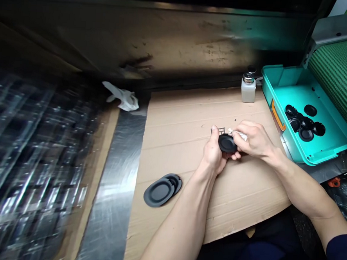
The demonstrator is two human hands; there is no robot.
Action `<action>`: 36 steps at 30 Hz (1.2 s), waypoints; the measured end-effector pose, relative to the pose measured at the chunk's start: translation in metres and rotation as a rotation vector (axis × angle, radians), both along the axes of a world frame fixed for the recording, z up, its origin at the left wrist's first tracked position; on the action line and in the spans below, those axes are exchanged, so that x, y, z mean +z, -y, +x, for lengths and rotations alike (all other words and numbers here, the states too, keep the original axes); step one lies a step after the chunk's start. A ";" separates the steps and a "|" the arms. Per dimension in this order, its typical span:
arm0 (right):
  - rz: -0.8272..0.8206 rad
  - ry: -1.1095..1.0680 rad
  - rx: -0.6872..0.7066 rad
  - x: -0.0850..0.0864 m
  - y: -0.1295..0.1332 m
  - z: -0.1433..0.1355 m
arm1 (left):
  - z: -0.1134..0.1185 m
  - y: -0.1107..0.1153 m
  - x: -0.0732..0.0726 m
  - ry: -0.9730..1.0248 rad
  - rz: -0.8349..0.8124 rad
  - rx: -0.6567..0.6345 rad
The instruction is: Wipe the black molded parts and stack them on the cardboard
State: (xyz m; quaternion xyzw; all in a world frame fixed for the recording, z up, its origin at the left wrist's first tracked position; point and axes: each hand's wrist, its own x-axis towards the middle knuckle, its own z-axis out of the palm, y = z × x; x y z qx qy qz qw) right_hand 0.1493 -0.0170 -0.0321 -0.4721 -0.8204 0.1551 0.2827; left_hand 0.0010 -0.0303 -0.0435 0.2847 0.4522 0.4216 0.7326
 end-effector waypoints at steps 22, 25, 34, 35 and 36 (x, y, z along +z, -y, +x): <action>0.004 0.263 0.035 0.006 0.001 -0.009 | 0.005 0.001 -0.015 -0.125 0.008 0.058; -0.014 0.277 0.035 0.010 0.001 -0.008 | 0.006 0.001 -0.014 -0.113 0.024 0.058; -0.054 0.278 0.055 0.017 -0.002 -0.002 | 0.009 0.000 -0.017 -0.133 0.010 0.070; -0.060 0.274 0.054 0.017 -0.003 -0.001 | 0.009 0.000 -0.018 -0.138 0.010 0.067; -0.063 0.272 0.054 0.017 -0.003 0.000 | 0.009 0.000 -0.019 -0.145 0.014 0.059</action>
